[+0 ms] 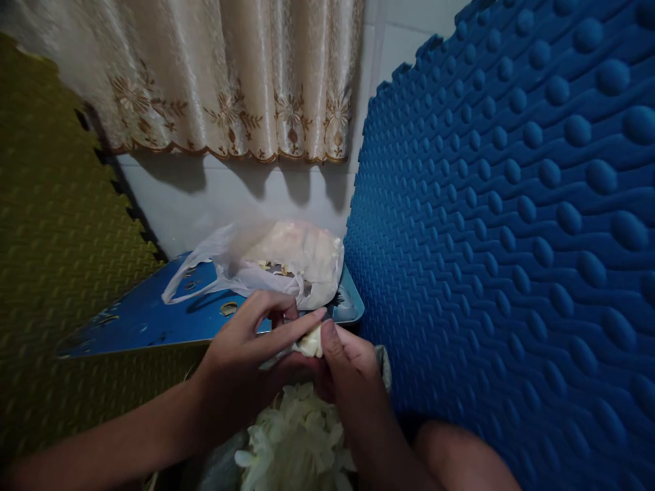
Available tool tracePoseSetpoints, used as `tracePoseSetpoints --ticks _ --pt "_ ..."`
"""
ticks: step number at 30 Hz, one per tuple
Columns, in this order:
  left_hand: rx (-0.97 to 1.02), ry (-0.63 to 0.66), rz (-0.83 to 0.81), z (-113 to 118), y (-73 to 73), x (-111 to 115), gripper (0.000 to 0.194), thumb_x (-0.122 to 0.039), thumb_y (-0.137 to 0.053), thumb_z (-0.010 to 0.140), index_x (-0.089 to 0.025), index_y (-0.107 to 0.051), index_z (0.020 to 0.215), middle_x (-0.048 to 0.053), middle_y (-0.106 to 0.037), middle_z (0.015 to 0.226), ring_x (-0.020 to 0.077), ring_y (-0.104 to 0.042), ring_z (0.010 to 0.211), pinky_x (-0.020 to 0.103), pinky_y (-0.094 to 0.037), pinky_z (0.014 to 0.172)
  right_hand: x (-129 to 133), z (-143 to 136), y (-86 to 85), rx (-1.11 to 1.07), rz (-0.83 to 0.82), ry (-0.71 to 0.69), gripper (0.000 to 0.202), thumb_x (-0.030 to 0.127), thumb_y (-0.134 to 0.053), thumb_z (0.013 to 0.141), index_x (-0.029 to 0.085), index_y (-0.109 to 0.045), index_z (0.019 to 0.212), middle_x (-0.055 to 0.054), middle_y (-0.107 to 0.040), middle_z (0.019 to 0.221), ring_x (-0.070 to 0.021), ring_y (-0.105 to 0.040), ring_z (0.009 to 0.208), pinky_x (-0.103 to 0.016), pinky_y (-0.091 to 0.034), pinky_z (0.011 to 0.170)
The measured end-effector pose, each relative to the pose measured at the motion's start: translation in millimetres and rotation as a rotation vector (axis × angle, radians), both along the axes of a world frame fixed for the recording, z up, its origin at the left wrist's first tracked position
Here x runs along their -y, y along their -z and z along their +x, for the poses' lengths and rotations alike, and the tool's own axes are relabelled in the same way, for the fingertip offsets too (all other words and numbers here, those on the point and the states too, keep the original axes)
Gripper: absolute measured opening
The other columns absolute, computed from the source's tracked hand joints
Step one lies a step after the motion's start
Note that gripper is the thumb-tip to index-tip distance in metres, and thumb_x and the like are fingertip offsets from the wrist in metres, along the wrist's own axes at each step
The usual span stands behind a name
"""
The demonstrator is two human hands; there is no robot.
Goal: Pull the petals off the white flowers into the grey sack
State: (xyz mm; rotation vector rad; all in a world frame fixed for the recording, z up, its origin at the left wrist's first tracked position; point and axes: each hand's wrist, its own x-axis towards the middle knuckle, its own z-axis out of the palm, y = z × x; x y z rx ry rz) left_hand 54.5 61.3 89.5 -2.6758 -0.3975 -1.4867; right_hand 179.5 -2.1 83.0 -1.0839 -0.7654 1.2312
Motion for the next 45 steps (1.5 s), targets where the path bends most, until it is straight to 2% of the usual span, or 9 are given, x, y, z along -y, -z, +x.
tracePoseSetpoints --ticks 10,16,19,22,25,32,38,42,45 --pt "0.070 0.148 -0.224 3.5 -0.2 -7.6 0.002 -0.014 -0.063 0.079 -0.012 -0.064 0.078 0.004 -0.058 0.076 0.0132 -0.055 0.070 0.024 -0.046 0.064 -2.3 2.1 6.6 0.283 0.118 -0.062 0.045 0.059 -0.043 0.082 0.020 -0.044 0.060 0.005 -0.028 0.055 -0.0111 -0.023 0.050 -0.023 -0.019 0.047" --pt "0.045 0.159 -0.028 1.0 5.4 0.5 0.014 -0.002 -0.049 0.081 -0.013 -0.058 0.079 0.004 -0.062 0.076 0.0123 -0.051 0.065 0.024 -0.042 0.062 -0.5 2.7 5.3 0.402 0.249 0.025 0.040 0.050 -0.050 0.083 0.019 -0.046 0.058 0.004 -0.036 0.057 -0.0106 -0.028 0.052 -0.023 -0.024 0.046" --pt "0.047 0.187 0.005 1.6 5.0 0.3 0.016 -0.002 -0.049 0.080 -0.013 -0.059 0.086 0.005 -0.064 0.079 0.0127 -0.054 0.068 0.025 -0.044 0.063 -1.1 5.1 7.5 0.339 0.212 0.078 0.038 0.049 -0.052 0.083 0.018 -0.053 0.061 0.004 -0.038 0.055 -0.0096 -0.033 0.052 -0.021 -0.026 0.046" --pt "0.049 0.157 0.006 1.7 2.3 -5.5 0.023 -0.004 -0.056 0.079 -0.013 -0.061 0.100 0.007 -0.066 0.088 0.0138 -0.058 0.076 0.025 -0.047 0.068 -1.6 7.7 5.3 0.131 0.131 -0.003 0.033 0.050 -0.052 0.083 0.020 -0.065 0.089 0.004 -0.044 0.057 -0.0093 -0.041 0.054 -0.019 -0.033 0.050" --pt "0.074 0.159 -0.006 -0.7 -0.3 -11.8 0.029 -0.006 -0.059 0.080 -0.014 -0.062 0.107 0.009 -0.066 0.095 0.0149 -0.060 0.084 0.025 -0.049 0.073 -1.8 10.5 -0.6 -0.007 0.142 -0.085 0.047 0.057 -0.047 0.083 0.023 -0.060 0.112 0.001 -0.053 0.066 -0.0100 -0.045 0.055 -0.020 -0.038 0.050" --pt "0.049 0.217 -0.126 -13.4 1.2 -16.3 0.026 -0.006 -0.059 0.080 -0.014 -0.063 0.104 0.010 -0.064 0.101 0.0154 -0.062 0.092 0.025 -0.052 0.078 -7.3 20.1 -6.1 0.170 0.118 0.011 0.028 0.039 -0.068 0.073 0.018 -0.071 0.091 -0.002 -0.065 0.071 -0.0138 -0.057 0.061 -0.022 -0.045 0.056" --pt "-0.064 0.243 -0.098 -18.6 8.7 -12.5 0.036 -0.011 -0.063 0.079 -0.016 -0.058 0.114 0.011 -0.062 0.112 0.0172 -0.059 0.101 0.029 -0.051 0.085 -5.7 20.1 -9.3 0.038 0.070 0.046 0.043 0.034 -0.070 0.071 0.017 -0.063 0.110 -0.005 -0.072 0.079 -0.0177 -0.065 0.067 -0.026 -0.049 0.061" --pt "0.120 0.164 -0.039 -19.1 5.6 -4.0 0.021 -0.009 -0.066 0.075 -0.016 -0.066 0.095 0.007 -0.065 0.095 0.0151 -0.060 0.084 0.028 -0.050 0.072 -6.0 21.4 -8.0 0.076 0.083 0.079 0.044 0.033 -0.077 0.063 0.015 -0.063 0.102 -0.007 -0.072 0.082 -0.0187 -0.067 0.070 -0.025 -0.049 0.061" --pt "0.243 0.045 -0.160 -18.7 -5.6 -0.8 0.011 -0.009 -0.059 0.079 -0.015 -0.069 0.079 0.005 -0.064 0.085 0.0133 -0.059 0.077 0.026 -0.048 0.068 -8.1 21.2 -5.5 0.077 0.081 0.079 0.052 0.033 -0.079 0.060 0.015 -0.059 0.104 -0.006 -0.072 0.076 -0.0188 -0.066 0.066 -0.026 -0.049 0.059"
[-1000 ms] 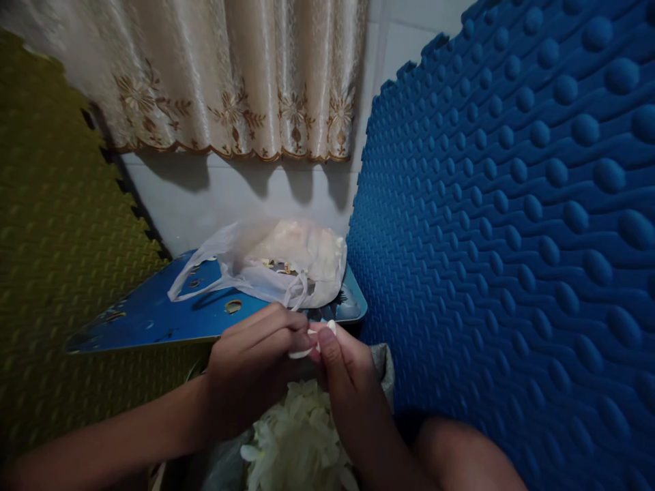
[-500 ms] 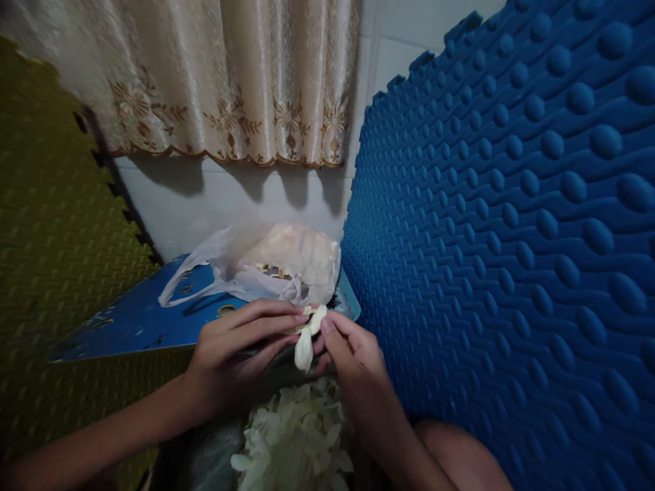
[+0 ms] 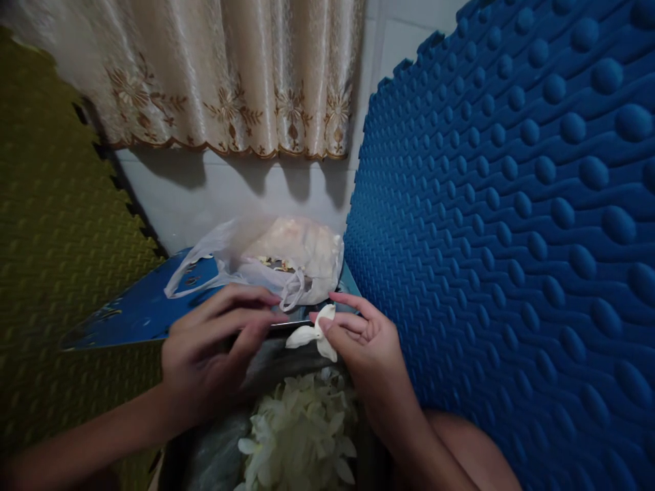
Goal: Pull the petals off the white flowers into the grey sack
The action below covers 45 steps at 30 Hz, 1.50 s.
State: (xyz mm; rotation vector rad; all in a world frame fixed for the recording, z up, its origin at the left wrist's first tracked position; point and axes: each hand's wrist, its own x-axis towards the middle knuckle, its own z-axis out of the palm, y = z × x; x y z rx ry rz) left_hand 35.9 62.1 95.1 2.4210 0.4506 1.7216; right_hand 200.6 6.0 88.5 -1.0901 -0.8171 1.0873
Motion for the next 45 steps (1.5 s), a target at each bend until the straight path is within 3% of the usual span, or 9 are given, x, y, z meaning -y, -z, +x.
tracePoseSetpoints --ticks 4,9,16,22,27,31,36,42,45 --pt "-0.052 0.071 -0.292 8.0 -6.9 -3.6 0.010 -0.018 -0.061 0.080 -0.015 -0.070 0.077 0.004 -0.064 0.075 0.0131 -0.059 0.070 0.024 -0.048 0.063 -2.2 -1.3 3.3 0.009 -0.002 0.004 0.061 0.032 -0.083 0.051 0.015 -0.057 0.103 -0.003 -0.071 0.065 -0.0180 -0.065 0.058 -0.026 -0.048 0.055" --pt "-0.129 0.300 -0.584 20.6 5.1 -7.2 0.019 -0.027 -0.072 0.070 -0.013 -0.070 0.084 0.005 -0.065 0.076 0.0130 -0.058 0.064 0.024 -0.049 0.059 -4.8 2.7 7.6 0.006 -0.020 -0.006 0.056 0.025 -0.086 0.043 0.017 -0.058 0.091 0.003 -0.065 0.054 -0.0144 -0.060 0.049 -0.023 -0.045 0.050" --pt "0.101 0.514 -0.933 23.0 8.1 -10.5 0.012 -0.023 -0.071 0.070 -0.012 -0.065 0.067 0.005 -0.066 0.078 0.0140 -0.062 0.075 0.023 -0.050 0.067 -4.2 3.4 8.2 -0.035 -0.011 -0.110 0.033 0.033 -0.080 0.058 0.015 -0.063 0.080 -0.001 -0.068 0.062 -0.0117 -0.060 0.053 -0.020 -0.045 0.051" --pt "0.321 0.336 -1.021 15.7 7.2 -20.1 0.015 -0.025 -0.068 0.075 -0.016 -0.056 0.078 0.000 -0.070 0.065 0.0109 -0.065 0.063 0.019 -0.049 0.063 -5.9 14.0 4.0 -0.044 0.018 0.071 0.030 0.033 -0.074 0.069 0.017 -0.063 0.092 -0.005 -0.072 0.085 -0.0140 -0.065 0.069 -0.022 -0.048 0.062" --pt "0.178 0.303 -1.211 7.0 1.7 -25.4 0.040 -0.023 -0.076 0.065 -0.013 -0.060 0.101 0.003 -0.073 0.070 0.0163 -0.069 0.068 0.024 -0.052 0.065 -9.7 25.6 2.5 0.067 0.004 0.031 0.042 0.029 -0.075 0.068 0.016 -0.061 0.104 -0.007 -0.072 0.093 -0.0154 -0.066 0.076 -0.024 -0.047 0.069" --pt "-0.073 0.301 -1.262 4.0 5.0 -21.7 0.031 -0.026 -0.076 0.064 -0.012 -0.066 0.090 0.003 -0.071 0.066 0.0156 -0.067 0.061 0.025 -0.052 0.062 -9.7 25.6 3.3 0.011 -0.017 -0.034 0.051 0.029 -0.077 0.066 0.016 -0.055 0.111 -0.008 -0.073 0.094 -0.0166 -0.067 0.077 -0.025 -0.049 0.069" --pt "-0.406 0.323 -1.151 7.3 17.4 -15.3 0.055 -0.027 -0.083 0.050 -0.013 -0.065 0.100 0.008 -0.070 0.093 0.0206 -0.064 0.085 0.031 -0.049 0.078 -8.4 19.4 4.4 -0.085 -0.032 -0.069 0.050 0.024 -0.082 0.058 0.019 -0.049 0.094 -0.005 -0.074 0.081 -0.0139 -0.068 0.066 -0.020 -0.049 0.059" --pt "-0.289 0.439 -1.188 12.4 16.4 -10.3 0.039 -0.038 -0.068 0.073 -0.016 -0.065 0.105 0.006 -0.066 0.088 0.0155 -0.061 0.073 0.026 -0.048 0.067 -6.4 13.9 9.7 -0.059 -0.045 -0.178 0.052 0.023 -0.084 0.055 0.018 -0.050 0.095 -0.001 -0.073 0.065 -0.0132 -0.066 0.055 -0.021 -0.048 0.055" --pt "-0.214 0.456 -1.102 14.9 12.3 -7.6 0.033 -0.031 -0.068 0.074 -0.015 -0.066 0.102 0.006 -0.065 0.087 0.0152 -0.060 0.076 0.025 -0.048 0.070 -5.7 12.5 9.2 -0.036 -0.036 -0.192 0.051 0.020 -0.084 0.052 0.016 -0.056 0.094 0.000 -0.072 0.061 -0.0127 -0.067 0.057 -0.020 -0.049 0.060"
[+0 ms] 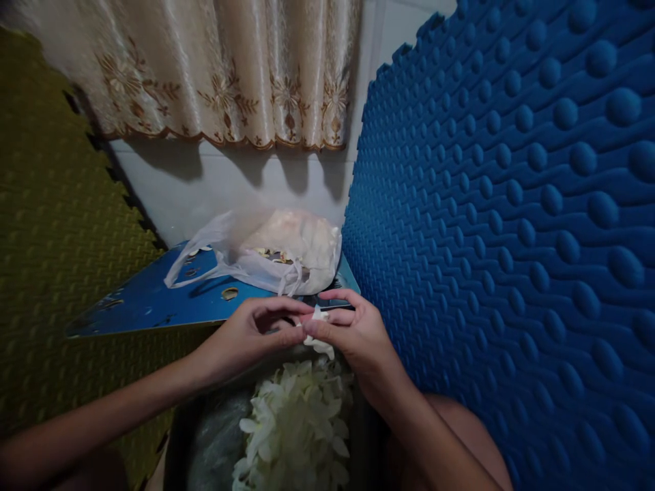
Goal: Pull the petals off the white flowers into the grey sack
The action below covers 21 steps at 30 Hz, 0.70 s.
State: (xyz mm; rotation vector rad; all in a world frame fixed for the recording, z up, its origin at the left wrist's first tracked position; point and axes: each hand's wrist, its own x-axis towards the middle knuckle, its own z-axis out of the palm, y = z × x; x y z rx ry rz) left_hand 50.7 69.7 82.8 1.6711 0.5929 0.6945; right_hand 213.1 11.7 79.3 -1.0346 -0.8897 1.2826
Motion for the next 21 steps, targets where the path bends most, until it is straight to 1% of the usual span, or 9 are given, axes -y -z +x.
tracePoseSetpoints --ticks 3,5,7,10,13,15,17,19,21 --pt "0.079 0.022 0.178 0.9 -5.0 3.5 0.031 -0.022 -0.069 0.074 -0.017 -0.066 0.105 0.007 -0.063 0.097 0.0161 -0.059 0.086 0.026 -0.048 0.078 2.1 -1.0 -2.6 0.006 0.003 -0.051 0.044 0.022 -0.083 0.054 0.016 -0.060 0.090 -0.002 -0.072 0.063 -0.0147 -0.068 0.064 -0.022 -0.049 0.065" --pt "0.106 0.011 0.265 0.3 -7.8 6.2 0.027 -0.020 -0.069 0.074 -0.017 -0.068 0.101 0.007 -0.062 0.098 0.0161 -0.059 0.086 0.026 -0.048 0.078 4.0 -1.9 -3.7 0.010 0.017 -0.100 0.039 0.023 -0.082 0.056 0.016 -0.062 0.089 -0.002 -0.073 0.066 -0.0155 -0.068 0.066 -0.024 -0.050 0.067" --pt "0.138 -0.058 0.335 -0.8 -9.8 9.0 0.018 -0.019 -0.070 0.073 -0.016 -0.071 0.091 0.007 -0.065 0.091 0.0156 -0.061 0.083 0.025 -0.049 0.075 5.2 -3.1 -3.6 -0.006 0.025 -0.129 0.038 0.024 -0.081 0.058 0.016 -0.062 0.091 -0.002 -0.073 0.067 -0.0149 -0.068 0.065 -0.024 -0.049 0.067" --pt "0.222 -0.142 0.376 -3.2 -12.6 12.4 0.002 -0.015 -0.070 0.072 -0.015 -0.070 0.074 0.005 -0.067 0.084 0.0145 -0.062 0.083 0.024 -0.048 0.077 3.8 -4.7 -1.3 -0.101 -0.003 -0.097 0.038 0.028 -0.078 0.064 0.016 -0.061 0.096 -0.003 -0.073 0.074 -0.0135 -0.068 0.064 -0.022 -0.050 0.063" --pt "0.286 -0.186 0.280 -6.8 -16.3 12.2 0.006 -0.013 -0.068 0.074 -0.016 -0.067 0.069 0.003 -0.069 0.087 0.0125 -0.064 0.085 0.021 -0.049 0.078 -1.2 -2.8 1.1 -0.182 -0.046 0.012 0.036 0.026 -0.075 0.069 0.017 -0.059 0.100 -0.004 -0.073 0.085 -0.0130 -0.069 0.072 -0.020 -0.052 0.067" --pt "0.281 -0.227 0.190 -10.2 -18.1 9.0 0.006 -0.014 -0.067 0.075 -0.016 -0.065 0.070 0.001 -0.070 0.081 0.0109 -0.065 0.078 0.018 -0.051 0.071 -4.2 0.8 0.7 -0.182 -0.055 0.080 0.035 0.024 -0.075 0.069 0.016 -0.059 0.099 -0.004 -0.073 0.087 -0.0118 -0.068 0.073 -0.019 -0.052 0.068" --pt "0.236 -0.243 0.091 -14.6 -18.0 3.7 0.006 -0.016 -0.070 0.073 -0.016 -0.065 0.075 0.000 -0.071 0.072 0.0099 -0.066 0.068 0.016 -0.051 0.064 -5.0 5.3 -1.9 -0.154 -0.051 0.109 0.034 0.024 -0.075 0.068 0.016 -0.060 0.098 -0.004 -0.073 0.086 -0.0112 -0.068 0.070 -0.018 -0.052 0.066" --pt "0.184 -0.219 -0.010 -19.5 -16.2 -2.5 0.019 -0.018 -0.073 0.070 -0.018 -0.065 0.087 -0.001 -0.072 0.068 0.0098 -0.066 0.064 0.015 -0.051 0.062 -3.4 9.0 -6.2 -0.118 -0.040 0.105 0.035 0.024 -0.075 0.069 0.016 -0.060 0.099 -0.004 -0.073 0.086 -0.0109 -0.068 0.069 -0.017 -0.052 0.064" --pt "0.134 -0.195 -0.074 -24.5 -13.6 -7.7 0.033 -0.020 -0.075 0.068 -0.019 -0.065 0.099 -0.001 -0.073 0.070 0.0104 -0.067 0.065 0.016 -0.052 0.065 -0.4 10.9 -10.8 -0.088 -0.030 0.100 0.036 0.024 -0.075 0.069 0.016 -0.060 0.100 -0.004 -0.073 0.086 -0.0106 -0.068 0.069 -0.016 -0.051 0.064"
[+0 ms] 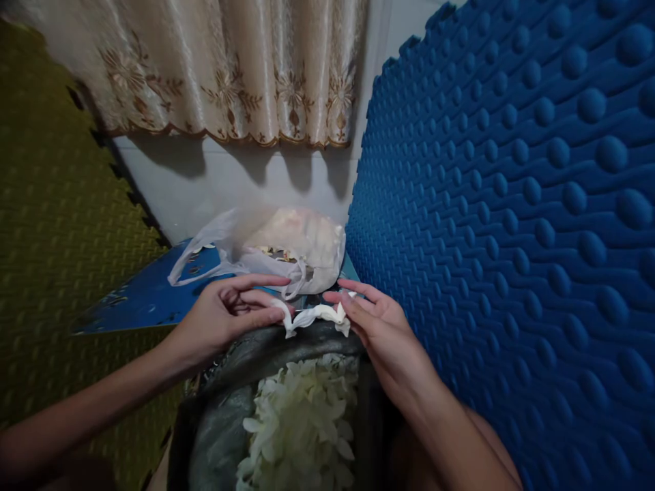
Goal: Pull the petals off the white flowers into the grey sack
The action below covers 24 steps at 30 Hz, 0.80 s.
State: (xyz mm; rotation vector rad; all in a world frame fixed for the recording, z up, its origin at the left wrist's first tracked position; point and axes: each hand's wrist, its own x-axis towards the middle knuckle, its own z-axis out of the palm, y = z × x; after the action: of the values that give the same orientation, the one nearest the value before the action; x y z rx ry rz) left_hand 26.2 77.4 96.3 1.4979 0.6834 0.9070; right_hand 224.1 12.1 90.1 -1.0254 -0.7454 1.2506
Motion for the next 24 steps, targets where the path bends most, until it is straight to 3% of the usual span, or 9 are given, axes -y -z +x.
tracePoseSetpoints --ticks 5,10,16,21,24 --pt "-0.135 0.012 -0.037 -4.9 9.4 0.2 0.048 -0.023 -0.080 0.059 -0.018 -0.064 0.105 -0.001 -0.071 0.063 0.0130 -0.066 0.060 0.021 -0.053 0.062 4.5 -3.8 -5.6 0.088 -0.005 0.033 0.042 0.027 -0.078 0.065 0.017 -0.059 0.101 -0.004 -0.074 0.082 -0.0106 -0.067 0.064 -0.016 -0.049 0.058" --pt "-0.184 -0.019 0.163 8.6 23.2 13.2 0.060 -0.023 -0.085 0.046 -0.014 -0.066 0.102 0.007 -0.070 0.090 0.0183 -0.063 0.079 0.029 -0.051 0.076 0.9 -13.6 0.7 0.119 -0.030 0.033 0.058 0.024 -0.085 0.050 0.016 -0.057 0.100 -0.001 -0.072 0.069 -0.0130 -0.066 0.059 -0.018 -0.048 0.055" --pt "-0.135 0.114 0.034 21.4 21.3 17.9 0.031 -0.032 -0.064 0.076 -0.011 -0.066 0.098 0.008 -0.069 0.087 0.0154 -0.062 0.072 0.025 -0.049 0.064 -2.0 -19.2 13.1 0.141 -0.013 0.017 0.050 0.019 -0.088 0.040 0.019 -0.051 0.074 0.008 -0.058 0.048 -0.0072 -0.053 0.041 -0.015 -0.039 0.041" --pt "-0.074 0.107 0.246 27.1 15.7 20.6 0.030 -0.021 -0.069 0.070 -0.013 -0.067 0.099 0.007 -0.066 0.088 0.0153 -0.061 0.074 0.026 -0.051 0.068 -2.7 -19.9 16.3 0.097 0.005 0.017 0.050 0.020 -0.088 0.039 0.020 -0.046 0.066 0.008 -0.055 0.050 -0.0065 -0.048 0.040 -0.016 -0.038 0.039" --pt "0.004 0.093 0.238 29.8 11.6 19.7 0.012 -0.021 -0.068 0.072 -0.012 -0.068 0.081 0.006 -0.066 0.081 0.0149 -0.062 0.074 0.024 -0.050 0.068 0.3 -19.5 13.5 0.055 0.020 -0.069 0.044 0.022 -0.086 0.045 0.019 -0.049 0.069 0.008 -0.057 0.049 -0.0058 -0.049 0.041 -0.015 -0.038 0.040"
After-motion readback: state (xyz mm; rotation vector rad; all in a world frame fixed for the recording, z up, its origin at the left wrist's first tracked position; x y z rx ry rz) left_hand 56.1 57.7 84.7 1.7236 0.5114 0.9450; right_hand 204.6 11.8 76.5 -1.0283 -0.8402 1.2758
